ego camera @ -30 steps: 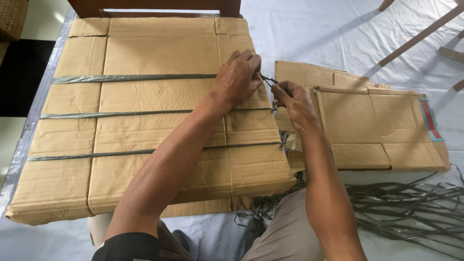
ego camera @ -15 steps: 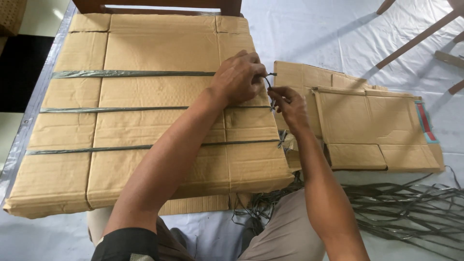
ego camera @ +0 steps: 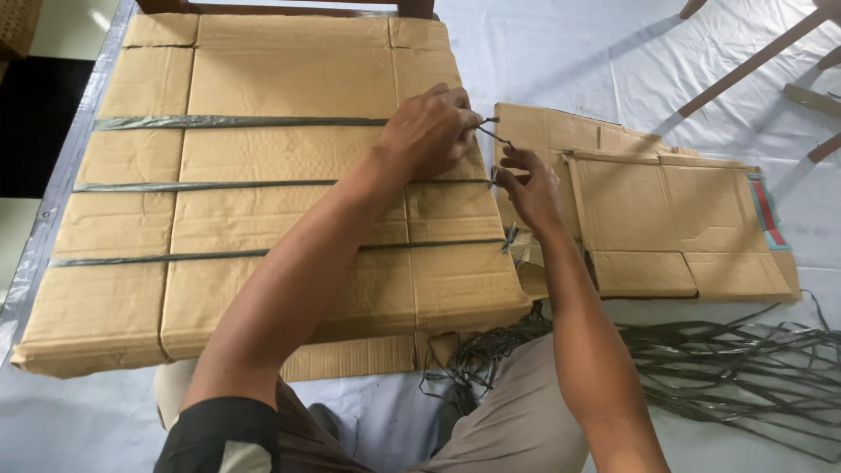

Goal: Tying plastic straps to secure cardboard packaging around a wooden chair.

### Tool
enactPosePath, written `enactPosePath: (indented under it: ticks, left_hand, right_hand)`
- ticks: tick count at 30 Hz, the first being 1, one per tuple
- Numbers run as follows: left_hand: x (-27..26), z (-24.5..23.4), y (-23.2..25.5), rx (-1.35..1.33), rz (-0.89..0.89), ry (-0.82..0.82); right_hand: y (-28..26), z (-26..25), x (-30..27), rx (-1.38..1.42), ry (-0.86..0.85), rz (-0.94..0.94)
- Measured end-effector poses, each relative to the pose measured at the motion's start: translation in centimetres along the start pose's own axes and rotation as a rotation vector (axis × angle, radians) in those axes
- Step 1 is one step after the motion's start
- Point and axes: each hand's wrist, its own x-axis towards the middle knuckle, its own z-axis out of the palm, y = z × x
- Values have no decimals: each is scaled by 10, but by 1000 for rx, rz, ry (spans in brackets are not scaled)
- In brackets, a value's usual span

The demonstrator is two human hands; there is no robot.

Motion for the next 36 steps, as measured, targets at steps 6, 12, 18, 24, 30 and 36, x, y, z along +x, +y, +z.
enactPosePath:
  ticks: [6, 12, 18, 24, 30, 36]
  left_hand:
    - [-7, -7, -1, 181, 110, 115]
    - [-33, -59, 82, -42, 224, 410]
    - [-109, -38, 155, -392, 461, 481]
    - [-186, 19, 225, -581, 432, 637]
    - [-252, 189, 213, -807, 53, 87]
    - [-300, 295, 185, -733, -252, -352]
  right_hand:
    - [-5, -12, -25, -296, -40, 22]
    - [53, -27, -29, -514, -151, -140]
    - [112, -37, -44, -616, -229, -230]
    - [169, -46, -60, -721, -221, -148]
    - [229, -32, -105, -759, -280, 90]
    - [274, -18, -162, -722, -281, 314]
